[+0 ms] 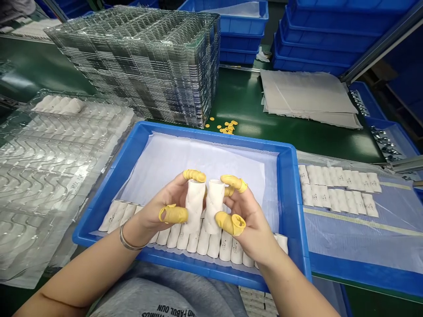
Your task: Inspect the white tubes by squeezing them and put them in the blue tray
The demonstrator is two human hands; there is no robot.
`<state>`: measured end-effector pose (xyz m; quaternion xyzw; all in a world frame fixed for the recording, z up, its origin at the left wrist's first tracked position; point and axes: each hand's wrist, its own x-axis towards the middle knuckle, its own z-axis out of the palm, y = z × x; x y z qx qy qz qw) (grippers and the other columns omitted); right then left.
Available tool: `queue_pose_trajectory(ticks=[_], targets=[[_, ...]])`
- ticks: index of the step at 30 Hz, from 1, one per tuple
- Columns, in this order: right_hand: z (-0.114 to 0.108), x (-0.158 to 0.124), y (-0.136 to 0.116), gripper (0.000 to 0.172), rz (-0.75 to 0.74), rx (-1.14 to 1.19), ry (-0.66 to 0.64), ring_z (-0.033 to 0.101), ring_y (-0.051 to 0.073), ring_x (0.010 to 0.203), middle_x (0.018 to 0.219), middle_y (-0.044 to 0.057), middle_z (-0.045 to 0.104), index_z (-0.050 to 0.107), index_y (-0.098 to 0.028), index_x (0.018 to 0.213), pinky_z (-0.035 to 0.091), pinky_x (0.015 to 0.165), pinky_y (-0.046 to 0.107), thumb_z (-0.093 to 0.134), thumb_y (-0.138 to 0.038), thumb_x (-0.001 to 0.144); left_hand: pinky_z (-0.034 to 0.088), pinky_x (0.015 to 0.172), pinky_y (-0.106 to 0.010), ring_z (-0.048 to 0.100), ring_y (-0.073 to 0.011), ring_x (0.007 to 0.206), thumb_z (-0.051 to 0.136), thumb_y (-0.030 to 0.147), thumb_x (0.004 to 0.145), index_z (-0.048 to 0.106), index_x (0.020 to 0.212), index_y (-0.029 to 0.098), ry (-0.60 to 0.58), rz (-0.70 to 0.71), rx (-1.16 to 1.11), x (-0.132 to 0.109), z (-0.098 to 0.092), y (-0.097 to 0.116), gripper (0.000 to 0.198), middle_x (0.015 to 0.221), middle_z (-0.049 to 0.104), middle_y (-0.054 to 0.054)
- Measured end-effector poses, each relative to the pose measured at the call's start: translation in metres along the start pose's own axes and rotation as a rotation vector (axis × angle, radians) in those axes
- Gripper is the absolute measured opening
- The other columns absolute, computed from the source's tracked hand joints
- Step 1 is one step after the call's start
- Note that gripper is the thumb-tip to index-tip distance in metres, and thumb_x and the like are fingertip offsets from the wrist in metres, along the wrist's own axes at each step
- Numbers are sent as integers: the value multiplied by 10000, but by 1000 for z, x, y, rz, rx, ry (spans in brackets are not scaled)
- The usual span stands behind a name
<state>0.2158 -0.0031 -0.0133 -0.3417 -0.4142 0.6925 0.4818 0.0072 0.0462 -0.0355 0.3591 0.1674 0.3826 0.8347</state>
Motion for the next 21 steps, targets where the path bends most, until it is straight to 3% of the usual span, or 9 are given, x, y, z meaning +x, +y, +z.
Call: queue_pose_trajectory(ticks=[6,13,18,21], targets=[[2,-1,2,477,11,11,-28,626,253,1271,1347,19,676,600,-488,1415,553,1042,461,802,-346,1007,553,620,-185,622,-120,751,860,207,790,638,1312,309,-53,34,12,-3,1,-1,576,958,635,-7],[1,0,2,473,-17,-60,14,631,276,1264,1420,30,606,623,-484,1396,598,976,452,821,-369,983,579,601,-190,641,-137,828,878,243,773,622,1298,291,-15,19,76,-2,1,1,586,1243,620,-85],[4,0,1,505,39,-54,39,698,277,1096,1300,59,681,572,-428,1398,633,805,408,830,-389,966,561,635,-234,667,-164,804,874,269,771,612,1251,275,-8,60,52,-4,1,11,547,1016,697,-50],[6,-2,1,501,48,-51,48,695,231,957,1228,59,709,572,-402,1393,601,711,334,834,-365,968,559,652,-274,686,-183,777,880,313,748,615,1214,267,-83,57,-2,-8,0,11,538,966,719,-60]])
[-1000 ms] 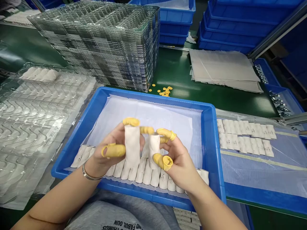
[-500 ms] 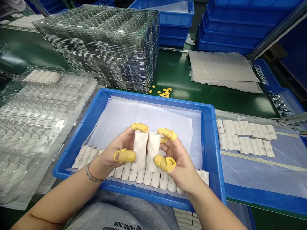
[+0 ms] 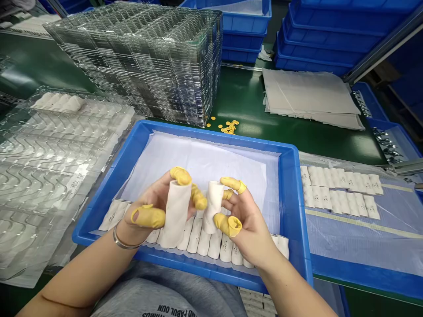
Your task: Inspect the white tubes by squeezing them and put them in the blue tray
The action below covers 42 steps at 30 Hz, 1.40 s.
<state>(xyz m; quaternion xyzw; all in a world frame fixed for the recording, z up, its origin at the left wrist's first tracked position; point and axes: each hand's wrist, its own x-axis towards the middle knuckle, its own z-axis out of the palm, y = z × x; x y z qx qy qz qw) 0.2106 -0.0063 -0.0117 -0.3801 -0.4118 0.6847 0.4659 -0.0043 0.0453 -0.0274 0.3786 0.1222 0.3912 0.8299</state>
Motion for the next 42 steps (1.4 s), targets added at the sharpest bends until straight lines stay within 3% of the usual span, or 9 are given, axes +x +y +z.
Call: queue_pose_trajectory(ticks=[3,6,8,14,22,30,34,37,42], targets=[[1,-1,3,463,-36,-30,17,648,174,858,1215,50,712,606,-411,1399,534,630,258,811,-321,993,491,558,-222,672,-183,727,857,297,762,601,1209,265,-97,-36,-50,-2,0,-4,516,850,690,-37],[1,-1,4,456,-41,-32,18,665,222,1020,1263,67,706,623,-417,1404,507,589,242,800,-305,1000,460,552,-209,652,-182,717,841,314,783,584,1208,269,-90,17,-40,1,0,-3,499,758,645,-8],[1,-1,3,457,-29,8,-4,663,252,1125,1265,64,713,628,-421,1395,534,625,265,812,-309,992,473,575,-231,627,-174,706,854,350,766,581,1183,269,-48,61,-20,4,0,1,505,765,645,-11],[1,-1,-2,472,-25,61,-35,666,240,1177,1196,21,740,635,-444,1373,566,755,303,846,-310,973,498,594,-245,602,-126,730,889,304,696,597,1182,288,5,41,-48,10,-2,4,567,1204,665,-68],[1,0,-5,467,-59,99,-82,664,233,1209,1254,9,722,624,-473,1391,589,875,347,820,-324,995,499,644,-195,579,-104,738,833,164,780,638,1227,282,-66,53,-3,8,0,-7,502,903,601,13],[-1,-1,-1,490,-83,49,-68,607,236,1296,1406,12,635,622,-509,1421,553,1033,394,815,-365,994,556,637,-186,633,-123,799,850,175,793,668,1336,312,20,4,40,4,-1,-10,589,1043,644,-25],[-2,1,-3,509,-31,96,-67,705,212,1073,1327,18,665,612,-505,1422,615,834,334,826,-373,979,613,716,-228,678,-166,904,868,249,806,642,1368,290,51,-39,18,5,1,-9,607,1102,671,-59],[-3,3,-6,508,41,173,-58,722,169,808,1115,7,714,621,-483,1403,599,654,271,846,-396,956,605,588,-205,670,-130,763,819,253,863,586,1406,293,11,-66,-28,6,2,-6,592,1107,660,-53],[-4,5,-9,504,90,211,-31,695,126,652,940,-22,731,654,-463,1356,594,611,224,887,-398,914,613,551,-197,670,-99,693,781,236,905,532,1428,307,-14,-72,-45,7,3,-4,584,1145,652,-46]])
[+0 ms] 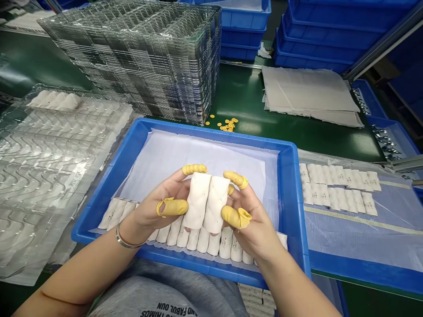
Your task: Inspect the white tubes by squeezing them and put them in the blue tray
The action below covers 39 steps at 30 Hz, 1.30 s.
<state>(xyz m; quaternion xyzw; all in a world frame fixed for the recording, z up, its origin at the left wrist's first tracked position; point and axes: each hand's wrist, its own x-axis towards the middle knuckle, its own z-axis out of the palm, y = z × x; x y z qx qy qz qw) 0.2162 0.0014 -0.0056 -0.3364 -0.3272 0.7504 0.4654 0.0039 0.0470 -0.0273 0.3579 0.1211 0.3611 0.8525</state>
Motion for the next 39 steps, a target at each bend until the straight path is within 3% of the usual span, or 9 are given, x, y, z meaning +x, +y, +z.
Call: queue_pose_trajectory(ticks=[4,9,15,20,24,28,35,39], targets=[[-2,0,-1,490,0,14,20,704,117,683,915,-32,728,687,-457,1335,613,646,198,904,-381,902,609,582,-189,680,-110,738,793,218,898,550,1400,324,30,-28,-13,0,2,2,568,1061,660,-13],[-4,0,-1,437,1,10,16,724,127,770,962,-30,728,705,-460,1325,640,700,205,877,-376,932,611,693,-226,685,-150,875,841,259,853,606,1356,299,88,-40,6,2,3,4,557,1097,664,-29],[-4,-1,-2,426,-2,-8,16,717,116,810,1008,-29,730,705,-465,1325,624,721,181,868,-380,941,619,647,-213,696,-127,801,807,267,887,573,1403,316,42,-78,-22,2,0,4,569,1085,675,-21],[-3,-1,-1,466,-18,-10,48,679,109,666,983,-44,727,668,-519,1351,615,609,188,848,-355,954,646,596,-219,698,-124,764,748,206,923,544,1435,351,15,-75,-45,0,-4,-1,570,1121,678,-18],[-5,-2,0,378,-34,-74,96,673,146,702,933,-19,716,721,-473,1292,611,601,221,847,-381,947,644,601,-208,703,-127,781,752,198,922,585,1410,345,-4,-53,-53,0,-5,-4,536,1105,684,-22],[-6,-2,1,394,-35,-154,82,677,192,755,1015,9,730,685,-484,1332,615,616,288,814,-427,964,624,624,-180,704,-131,839,791,224,902,628,1378,352,14,-42,-30,1,-5,-3,520,1119,680,-27],[-1,-1,1,474,-51,-126,23,642,157,755,1123,11,715,668,-482,1364,574,661,275,858,-426,934,579,642,-182,660,-126,836,851,290,855,646,1369,330,73,-10,80,0,-3,-4,555,1058,672,-19],[-2,-1,2,499,-38,-122,38,660,149,732,1116,19,713,664,-465,1381,585,644,270,865,-430,926,604,677,-224,683,-136,809,841,335,876,596,1434,311,85,-72,95,0,-1,-2,610,1010,689,-26]])
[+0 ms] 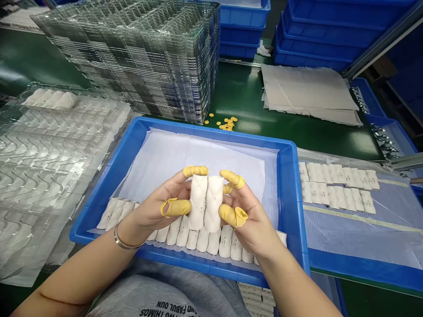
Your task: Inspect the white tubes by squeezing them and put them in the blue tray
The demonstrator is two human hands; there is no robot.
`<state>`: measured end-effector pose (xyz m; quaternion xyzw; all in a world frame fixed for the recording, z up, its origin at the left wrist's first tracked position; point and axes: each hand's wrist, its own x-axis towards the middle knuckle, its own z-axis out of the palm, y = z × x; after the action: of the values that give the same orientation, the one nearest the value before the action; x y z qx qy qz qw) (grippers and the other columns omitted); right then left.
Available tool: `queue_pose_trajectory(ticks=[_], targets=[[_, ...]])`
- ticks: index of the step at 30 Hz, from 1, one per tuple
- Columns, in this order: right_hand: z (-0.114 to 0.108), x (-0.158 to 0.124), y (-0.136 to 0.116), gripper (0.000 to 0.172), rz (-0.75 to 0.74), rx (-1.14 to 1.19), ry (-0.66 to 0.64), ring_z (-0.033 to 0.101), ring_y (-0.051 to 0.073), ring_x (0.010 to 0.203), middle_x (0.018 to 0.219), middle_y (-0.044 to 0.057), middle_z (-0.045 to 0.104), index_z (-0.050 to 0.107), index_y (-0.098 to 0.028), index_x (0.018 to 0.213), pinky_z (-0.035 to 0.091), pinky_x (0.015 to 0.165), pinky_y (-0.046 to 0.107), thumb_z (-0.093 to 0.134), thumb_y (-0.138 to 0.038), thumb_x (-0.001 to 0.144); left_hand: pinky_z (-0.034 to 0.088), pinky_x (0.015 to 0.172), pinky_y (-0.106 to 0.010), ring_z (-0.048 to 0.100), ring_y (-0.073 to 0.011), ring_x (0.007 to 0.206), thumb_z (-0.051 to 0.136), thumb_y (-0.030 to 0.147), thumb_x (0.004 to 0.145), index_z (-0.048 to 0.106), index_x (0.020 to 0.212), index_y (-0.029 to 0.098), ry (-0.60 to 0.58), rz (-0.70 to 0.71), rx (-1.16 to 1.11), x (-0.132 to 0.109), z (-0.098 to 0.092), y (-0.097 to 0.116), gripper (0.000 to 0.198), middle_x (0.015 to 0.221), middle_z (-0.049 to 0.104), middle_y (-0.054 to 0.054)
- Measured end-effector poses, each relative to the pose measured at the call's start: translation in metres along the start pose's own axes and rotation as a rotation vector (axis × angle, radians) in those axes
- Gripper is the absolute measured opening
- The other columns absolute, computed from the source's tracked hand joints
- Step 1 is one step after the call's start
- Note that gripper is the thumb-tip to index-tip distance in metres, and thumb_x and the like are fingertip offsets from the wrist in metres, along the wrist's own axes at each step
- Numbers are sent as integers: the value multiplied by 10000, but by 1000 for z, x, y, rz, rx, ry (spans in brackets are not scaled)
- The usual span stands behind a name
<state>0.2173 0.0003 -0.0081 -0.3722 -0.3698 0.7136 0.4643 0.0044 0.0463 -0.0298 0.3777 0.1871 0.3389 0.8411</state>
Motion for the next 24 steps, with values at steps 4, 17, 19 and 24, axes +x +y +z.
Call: queue_pose_trajectory(ticks=[4,17,19,24], targets=[[-4,-1,1,496,8,-26,6,668,149,669,1106,10,722,630,-497,1415,606,591,282,822,-440,961,617,615,-202,714,-140,796,815,306,900,550,1470,322,-39,5,-48,0,-2,0,630,1085,692,-42],[-4,-1,4,492,-74,-129,-1,717,254,1037,1324,34,680,584,-490,1446,634,788,392,781,-470,997,646,595,-214,675,-127,755,810,212,884,613,1391,328,-38,56,-75,1,-1,1,556,1034,680,-22],[-4,1,5,560,-84,-114,-23,709,249,1077,1352,36,649,569,-492,1457,639,812,385,832,-414,968,628,577,-200,660,-118,746,821,217,877,620,1377,334,-37,66,-56,2,-2,-1,552,1058,676,-21],[-4,1,5,546,-37,-56,-52,735,221,965,1230,30,682,553,-493,1458,628,664,309,806,-351,995,606,686,-228,714,-183,913,866,285,837,608,1413,292,30,22,-25,1,-2,0,632,1121,724,-69]])
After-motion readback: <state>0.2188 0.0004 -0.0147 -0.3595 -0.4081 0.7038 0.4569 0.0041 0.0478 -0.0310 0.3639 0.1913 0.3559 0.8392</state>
